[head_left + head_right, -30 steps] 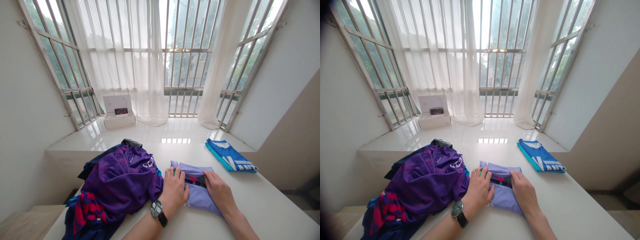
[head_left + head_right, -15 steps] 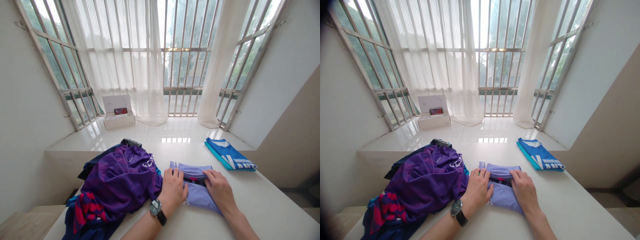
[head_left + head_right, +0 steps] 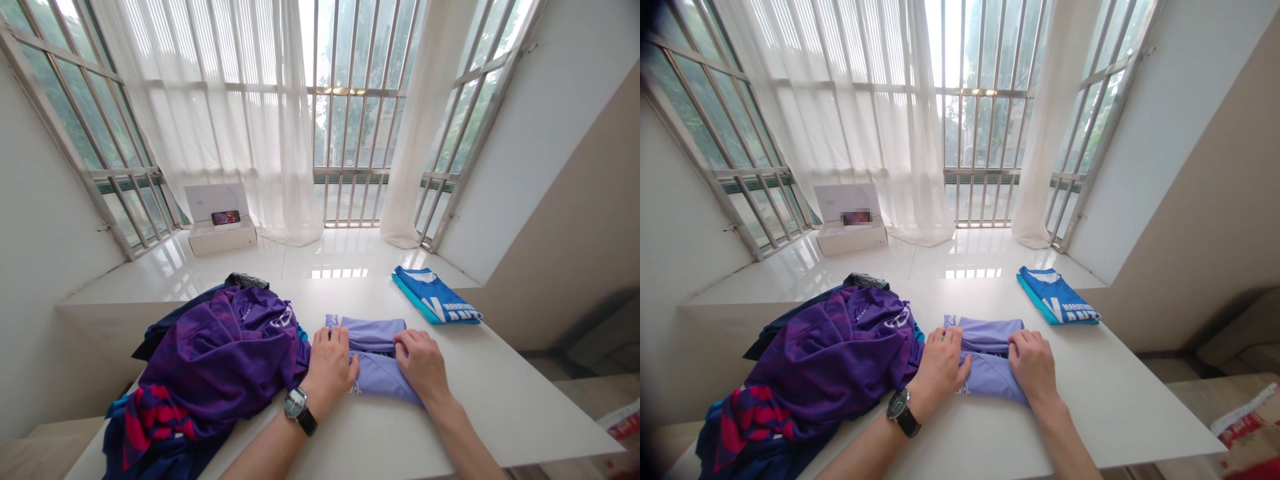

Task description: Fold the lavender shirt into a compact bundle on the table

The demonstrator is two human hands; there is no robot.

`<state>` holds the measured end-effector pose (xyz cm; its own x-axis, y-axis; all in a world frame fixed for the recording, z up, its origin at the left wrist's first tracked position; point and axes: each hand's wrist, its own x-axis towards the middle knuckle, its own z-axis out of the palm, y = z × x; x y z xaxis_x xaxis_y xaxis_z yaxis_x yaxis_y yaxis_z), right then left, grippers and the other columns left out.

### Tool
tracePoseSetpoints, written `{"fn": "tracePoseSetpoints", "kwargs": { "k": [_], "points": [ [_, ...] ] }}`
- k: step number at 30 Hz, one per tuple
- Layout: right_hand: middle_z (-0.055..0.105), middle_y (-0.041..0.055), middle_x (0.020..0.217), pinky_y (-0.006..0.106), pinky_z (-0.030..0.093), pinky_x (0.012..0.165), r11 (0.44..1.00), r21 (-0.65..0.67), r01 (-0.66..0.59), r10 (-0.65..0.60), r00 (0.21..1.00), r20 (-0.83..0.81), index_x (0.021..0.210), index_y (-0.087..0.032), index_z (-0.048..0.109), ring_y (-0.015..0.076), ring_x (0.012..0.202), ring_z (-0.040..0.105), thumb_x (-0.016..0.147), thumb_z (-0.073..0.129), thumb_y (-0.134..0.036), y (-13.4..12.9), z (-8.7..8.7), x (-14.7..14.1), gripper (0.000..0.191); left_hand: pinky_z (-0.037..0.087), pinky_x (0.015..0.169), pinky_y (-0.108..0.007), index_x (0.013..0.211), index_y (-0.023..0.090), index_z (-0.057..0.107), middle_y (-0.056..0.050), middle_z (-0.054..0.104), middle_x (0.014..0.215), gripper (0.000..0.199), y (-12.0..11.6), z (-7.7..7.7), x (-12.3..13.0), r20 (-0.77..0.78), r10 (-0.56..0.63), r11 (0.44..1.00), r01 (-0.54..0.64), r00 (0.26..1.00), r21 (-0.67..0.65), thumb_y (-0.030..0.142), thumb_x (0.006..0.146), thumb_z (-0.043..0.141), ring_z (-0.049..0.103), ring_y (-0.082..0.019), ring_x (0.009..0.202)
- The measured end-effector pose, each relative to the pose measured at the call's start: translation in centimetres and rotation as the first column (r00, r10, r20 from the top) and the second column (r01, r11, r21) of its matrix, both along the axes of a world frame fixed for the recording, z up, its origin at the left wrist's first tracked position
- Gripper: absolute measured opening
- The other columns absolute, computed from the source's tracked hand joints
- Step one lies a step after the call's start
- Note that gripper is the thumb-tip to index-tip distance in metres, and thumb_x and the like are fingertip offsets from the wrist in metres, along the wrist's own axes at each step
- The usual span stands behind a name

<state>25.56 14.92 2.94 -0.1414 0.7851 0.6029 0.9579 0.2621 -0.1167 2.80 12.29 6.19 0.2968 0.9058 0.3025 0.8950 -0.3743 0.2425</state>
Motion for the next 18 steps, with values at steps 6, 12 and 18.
{"fn": "tracePoseSetpoints", "kwargs": {
  "k": [6, 12, 18],
  "points": [
    [0.069, 0.0064, 0.106, 0.038, 0.042, 0.089, 0.995, -0.005, -0.102, 0.102, 0.994, -0.031, 0.099, -0.022, 0.065, 0.0251, 0.105, 0.057, 0.08, 0.051, -0.009, -0.17, 0.36, -0.38, 0.027, 0.042, 0.098, -0.044, 0.124, 0.013, 0.056, -0.013, 0.059, 0.121, 0.039, 0.1, 0.03, 0.05, 0.015, -0.009, 1.0, 0.009, 1.0, 0.022, 0.033, 0.091, 0.053, 0.051, -0.031, 0.109],
    [0.066, 0.0069, 0.121, 0.042, 0.041, 0.096, 0.987, -0.076, -0.144, 0.14, 0.989, -0.055, 0.11, -0.025, 0.066, 0.0277, 0.117, 0.054, 0.077, 0.055, -0.016, 0.22, -0.32, -0.48, 0.036, 0.042, 0.099, -0.043, 0.124, 0.016, 0.054, -0.012, 0.058, 0.122, 0.039, 0.23, -0.02, -0.11, 0.023, -0.011, 1.0, 0.01, 1.0, 0.027, 0.033, 0.089, 0.056, 0.05, -0.03, 0.11],
    [0.072, 0.0054, 0.103, 0.039, 0.041, 0.091, 0.994, -0.008, -0.108, 0.108, 0.994, -0.035, 0.097, -0.024, 0.069, 0.0247, 0.104, 0.061, 0.086, 0.052, -0.016, 0.47, -0.34, -0.15, 0.022, 0.043, 0.095, -0.043, 0.117, 0.017, 0.057, -0.011, 0.059, 0.117, 0.032, 0.29, -0.1, -0.15, 0.005, -0.009, 1.0, 0.009, 1.0, 0.026, 0.034, 0.089, 0.056, 0.052, -0.03, 0.106]
  ]
}}
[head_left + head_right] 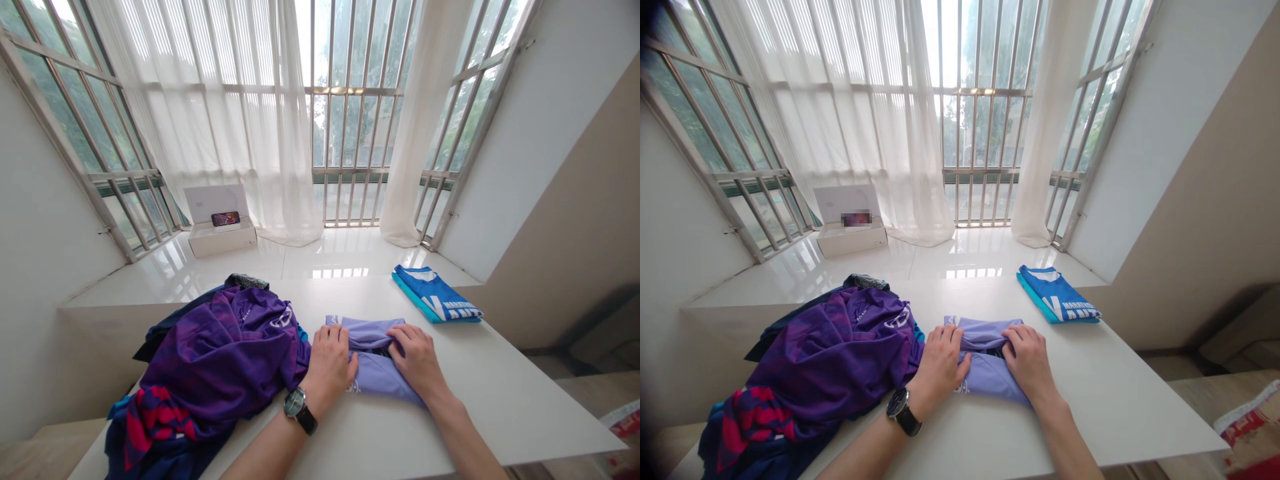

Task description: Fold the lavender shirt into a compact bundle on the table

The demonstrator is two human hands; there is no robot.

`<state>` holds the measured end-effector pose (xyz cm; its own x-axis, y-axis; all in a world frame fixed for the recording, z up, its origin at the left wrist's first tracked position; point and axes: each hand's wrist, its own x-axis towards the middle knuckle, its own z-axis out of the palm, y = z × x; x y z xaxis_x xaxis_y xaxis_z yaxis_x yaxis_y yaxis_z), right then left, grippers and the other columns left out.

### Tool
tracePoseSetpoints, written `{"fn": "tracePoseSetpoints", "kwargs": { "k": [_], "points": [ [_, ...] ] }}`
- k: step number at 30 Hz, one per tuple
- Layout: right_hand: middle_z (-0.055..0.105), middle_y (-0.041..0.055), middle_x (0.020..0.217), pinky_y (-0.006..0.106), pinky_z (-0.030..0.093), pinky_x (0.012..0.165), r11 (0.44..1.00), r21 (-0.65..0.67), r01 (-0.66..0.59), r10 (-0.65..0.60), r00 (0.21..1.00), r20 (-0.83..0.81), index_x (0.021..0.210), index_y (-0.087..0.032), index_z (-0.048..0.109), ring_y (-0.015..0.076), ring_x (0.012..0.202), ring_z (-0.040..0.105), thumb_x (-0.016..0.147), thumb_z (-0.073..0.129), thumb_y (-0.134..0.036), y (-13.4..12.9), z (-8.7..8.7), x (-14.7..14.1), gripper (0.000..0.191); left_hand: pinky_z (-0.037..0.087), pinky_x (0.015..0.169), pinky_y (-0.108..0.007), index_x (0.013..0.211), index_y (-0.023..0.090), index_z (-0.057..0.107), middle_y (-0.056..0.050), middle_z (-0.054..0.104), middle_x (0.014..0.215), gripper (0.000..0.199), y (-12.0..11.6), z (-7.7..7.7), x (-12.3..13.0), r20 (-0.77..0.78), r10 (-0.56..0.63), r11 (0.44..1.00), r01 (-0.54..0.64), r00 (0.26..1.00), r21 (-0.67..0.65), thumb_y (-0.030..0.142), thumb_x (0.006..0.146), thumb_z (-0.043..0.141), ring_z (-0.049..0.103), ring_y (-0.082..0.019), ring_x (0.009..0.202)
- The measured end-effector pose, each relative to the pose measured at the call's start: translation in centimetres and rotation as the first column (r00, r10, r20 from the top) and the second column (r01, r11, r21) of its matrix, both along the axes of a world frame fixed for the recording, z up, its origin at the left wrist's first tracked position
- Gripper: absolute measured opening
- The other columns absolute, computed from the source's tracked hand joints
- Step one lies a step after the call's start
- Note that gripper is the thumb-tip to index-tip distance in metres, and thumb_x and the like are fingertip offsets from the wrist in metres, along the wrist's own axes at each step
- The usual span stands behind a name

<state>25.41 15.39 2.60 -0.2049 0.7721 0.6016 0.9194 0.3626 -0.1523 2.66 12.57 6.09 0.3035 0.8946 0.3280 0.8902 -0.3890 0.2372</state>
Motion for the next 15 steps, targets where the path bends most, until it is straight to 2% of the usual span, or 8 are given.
{"fn": "tracePoseSetpoints", "kwargs": {
  "k": [5, 11, 15],
  "points": [
    [0.072, 0.0047, 0.095, 0.037, 0.04, 0.089, 0.999, 0.033, -0.018, 0.017, 1.0, 0.007, 0.094, -0.022, 0.067, 0.0239, 0.097, 0.062, 0.086, 0.052, -0.012, -0.25, 0.42, -0.08, 0.02, 0.044, 0.092, -0.042, 0.111, 0.017, 0.06, -0.012, 0.061, 0.114, 0.028, 0.03, -0.07, 0.07, -0.029, 0.008, 1.0, -0.008, 1.0, -0.01, 0.035, 0.09, 0.055, 0.053, -0.03, 0.104],
    [0.07, 0.0027, 0.09, 0.036, 0.04, 0.081, 0.991, -0.123, 0.053, -0.052, 0.999, 0.007, 0.088, -0.023, 0.063, 0.0237, 0.091, 0.06, 0.082, 0.051, -0.009, -0.32, 0.15, -0.07, 0.02, 0.044, 0.087, -0.042, 0.106, 0.019, 0.062, -0.011, 0.063, 0.109, 0.024, 0.04, 0.14, -0.03, -0.068, 0.01, 1.0, -0.01, 0.998, -0.001, 0.036, 0.092, 0.054, 0.055, -0.03, 0.099],
    [0.068, 0.0023, 0.087, 0.036, 0.039, 0.078, 0.985, -0.155, 0.081, -0.08, 0.997, 0.01, 0.084, -0.023, 0.061, 0.0239, 0.089, 0.059, 0.081, 0.05, -0.009, -0.43, 0.09, -0.03, 0.018, 0.043, 0.09, -0.044, 0.097, 0.02, 0.063, -0.008, 0.064, 0.104, 0.02, 0.14, 0.74, -0.38, -0.065, -0.019, 1.0, 0.02, 0.998, 0.024, 0.037, 0.093, 0.053, 0.055, -0.03, 0.098]
  ]
}}
